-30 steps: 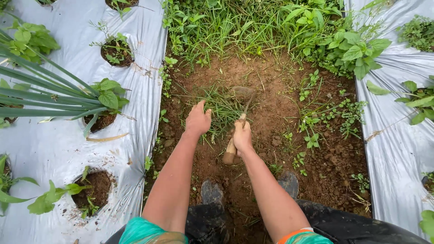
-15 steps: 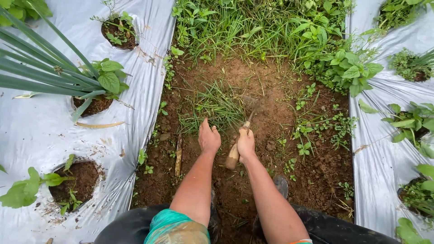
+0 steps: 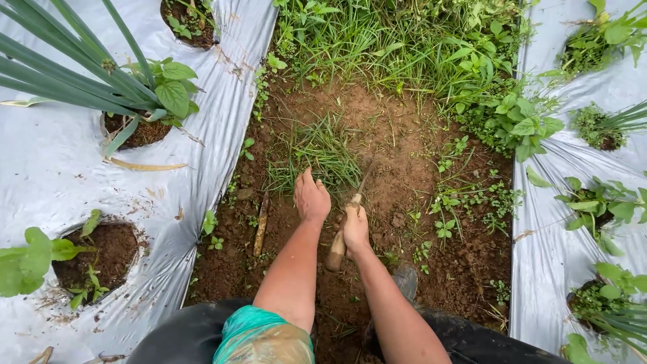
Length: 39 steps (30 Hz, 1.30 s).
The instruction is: The person uses a small hand hoe to loosen soil and remove weeds from a garden bed covered with white plastic mulch. They also pull weeds by hand from around the base of the plants and the edges of the plastic sheeting.
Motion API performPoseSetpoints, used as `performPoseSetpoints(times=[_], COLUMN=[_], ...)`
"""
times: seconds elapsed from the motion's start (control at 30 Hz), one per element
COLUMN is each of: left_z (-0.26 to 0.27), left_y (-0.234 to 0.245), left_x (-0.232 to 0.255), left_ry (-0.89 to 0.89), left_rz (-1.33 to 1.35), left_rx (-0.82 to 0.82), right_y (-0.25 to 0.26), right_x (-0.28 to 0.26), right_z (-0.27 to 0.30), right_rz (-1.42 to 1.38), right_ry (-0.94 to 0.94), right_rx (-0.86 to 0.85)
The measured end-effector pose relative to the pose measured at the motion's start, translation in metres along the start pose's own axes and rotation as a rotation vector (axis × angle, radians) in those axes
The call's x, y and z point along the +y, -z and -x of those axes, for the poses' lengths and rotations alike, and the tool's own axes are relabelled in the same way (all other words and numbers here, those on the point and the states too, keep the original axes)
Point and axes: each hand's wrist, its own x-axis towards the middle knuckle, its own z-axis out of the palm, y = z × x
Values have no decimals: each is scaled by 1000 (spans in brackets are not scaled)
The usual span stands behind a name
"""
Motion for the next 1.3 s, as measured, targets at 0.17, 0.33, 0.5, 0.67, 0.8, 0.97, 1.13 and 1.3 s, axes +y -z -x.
performPoseSetpoints(times=[0.17, 0.33, 0.5, 0.67, 0.8, 0.97, 1.13, 1.3], left_z=[-1, -4, -3, 4, 3, -5, -17, -22], left_y=[4, 9, 12, 33, 32, 17, -6, -9], left_x=[5, 6, 8, 16, 15, 5, -12, -19], left_ry=[-7, 30, 29, 125, 196, 231, 243, 239], left_rz=[40, 36, 42, 30, 67, 96, 75, 62], left_rx=[23, 55, 92, 85, 45, -10, -44, -43], right_y=[17, 39, 24, 3, 2, 28, 46, 29], right_x=[-26, -51, -91, -105, -101, -88, -112, -126], right_z=[-5, -56, -92, -122, -86, -53, -31, -22], right_rz=[-31, -108, -254, -219, -11, 225, 356, 595], right_ry=[88, 133, 199, 136, 46, 39, 53, 295], right_rx=[126, 151, 121, 20, -225, -300, -301, -198])
